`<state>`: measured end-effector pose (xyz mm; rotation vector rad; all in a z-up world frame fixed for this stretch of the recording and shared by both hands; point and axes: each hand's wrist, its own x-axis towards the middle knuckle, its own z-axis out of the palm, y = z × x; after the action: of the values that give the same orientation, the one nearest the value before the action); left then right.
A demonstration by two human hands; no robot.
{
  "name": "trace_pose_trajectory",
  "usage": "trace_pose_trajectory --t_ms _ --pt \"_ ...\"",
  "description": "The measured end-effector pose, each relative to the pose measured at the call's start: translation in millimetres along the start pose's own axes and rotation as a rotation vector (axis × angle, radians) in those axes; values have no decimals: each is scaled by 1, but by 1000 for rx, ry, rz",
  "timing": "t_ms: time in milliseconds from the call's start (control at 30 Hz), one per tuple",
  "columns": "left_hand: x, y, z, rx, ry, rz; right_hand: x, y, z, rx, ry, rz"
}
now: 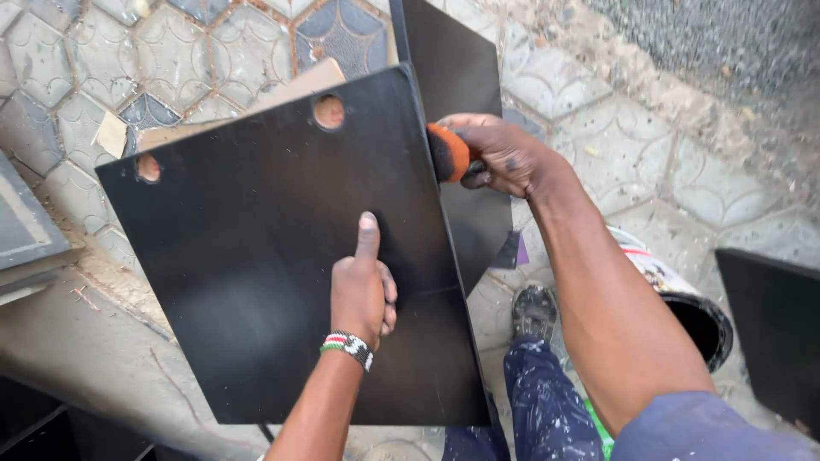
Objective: Painting wooden furniture panels with black paint using a sponge.
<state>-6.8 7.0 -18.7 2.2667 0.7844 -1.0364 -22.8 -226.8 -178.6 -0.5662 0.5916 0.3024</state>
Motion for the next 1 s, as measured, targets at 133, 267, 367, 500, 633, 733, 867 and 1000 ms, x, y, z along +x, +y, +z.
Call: trace_pose_trajectory --t_ms 133,267,367,500,633,733,867,1000 --pt "4 -7 2 -24 45 36 -36 61 -20 -129 -53 151" --pt "15 -12 3 -48 47 52 -82 153 -57 -223 -238 347" --pt "16 -12 4 -48 51 69 -130 197 -56 -173 -193 434" --pt "14 -14 3 -67 38 88 -172 251 -66 -224 -168 542" --pt "18 -19 0 -71 -4 124 -215 300 -75 -203 -201 557" --pt "23 -22 1 -90 -22 164 -228 326 -100 -122 -200 445" --pt "23 -35 -2 -186 -46 246 -261 276 -43 389 203 17" --pt "3 -113 -23 -407 -115 346 -258 304 -29 740 212 -39"
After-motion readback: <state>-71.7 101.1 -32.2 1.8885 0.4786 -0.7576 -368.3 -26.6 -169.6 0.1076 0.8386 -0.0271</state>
